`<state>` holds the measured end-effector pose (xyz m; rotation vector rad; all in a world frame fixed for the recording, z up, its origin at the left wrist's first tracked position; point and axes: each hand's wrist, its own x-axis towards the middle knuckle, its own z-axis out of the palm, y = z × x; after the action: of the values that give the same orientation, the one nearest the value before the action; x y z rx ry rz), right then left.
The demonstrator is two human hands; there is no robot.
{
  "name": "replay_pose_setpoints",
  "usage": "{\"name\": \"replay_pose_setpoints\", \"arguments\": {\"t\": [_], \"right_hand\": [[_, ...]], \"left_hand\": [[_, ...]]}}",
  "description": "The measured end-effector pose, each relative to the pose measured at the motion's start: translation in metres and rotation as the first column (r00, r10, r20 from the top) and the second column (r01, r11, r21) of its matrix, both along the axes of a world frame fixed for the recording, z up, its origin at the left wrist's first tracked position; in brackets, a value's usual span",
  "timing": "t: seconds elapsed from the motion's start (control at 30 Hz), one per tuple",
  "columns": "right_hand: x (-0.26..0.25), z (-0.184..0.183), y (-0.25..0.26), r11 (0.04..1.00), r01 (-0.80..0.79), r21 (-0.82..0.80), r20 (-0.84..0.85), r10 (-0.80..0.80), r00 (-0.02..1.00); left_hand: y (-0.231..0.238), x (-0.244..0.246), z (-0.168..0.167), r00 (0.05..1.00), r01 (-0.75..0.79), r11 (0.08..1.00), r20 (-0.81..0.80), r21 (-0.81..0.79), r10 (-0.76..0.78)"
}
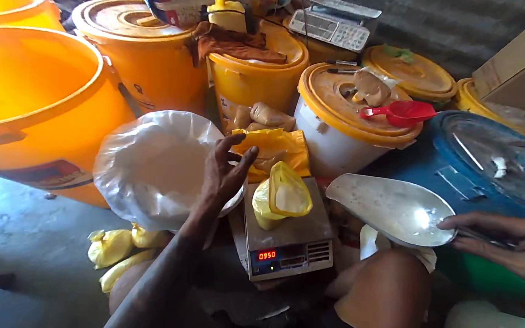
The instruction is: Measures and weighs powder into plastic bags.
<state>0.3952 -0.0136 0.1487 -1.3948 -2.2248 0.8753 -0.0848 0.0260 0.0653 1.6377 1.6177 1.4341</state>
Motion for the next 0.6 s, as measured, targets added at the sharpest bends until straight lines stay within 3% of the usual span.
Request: {"name": "replay_pose_setpoints", "arguments": {"t": [0.17, 0.4, 0.5, 0.6], "right_hand": [[-0.011, -0.005, -0.001, 0.999, -0.04, 0.006, -0.038, 0.04, 0.998], [-0.045, 0.021, 0.005, 0.991, -0.125, 0.047, 0.059, 0.122, 0.991], [-0.066, 0.034, 0.02, 0.973, -0.192, 0.127, 0.029, 0.19, 0.981], [-0.117, 0.042, 0.048, 0.943, -0.257, 0.211, 0.059, 0.25, 0.966]], "left_hand": [[0.002, 0.005, -0.003, 1.0, -0.016, 1.0, -0.018, 0.006, 0.016], [0.003, 0.025, -0.011, 0.995, 0.033, 0.998, -0.092, -0.058, -0.039], [0.004, 0.028, -0.011, 0.983, -0.036, 0.97, -0.185, -0.239, -0.009], [0.004, 0.025, -0.007, 0.932, -0.107, 0.836, -0.347, -0.538, -0.105]]}}
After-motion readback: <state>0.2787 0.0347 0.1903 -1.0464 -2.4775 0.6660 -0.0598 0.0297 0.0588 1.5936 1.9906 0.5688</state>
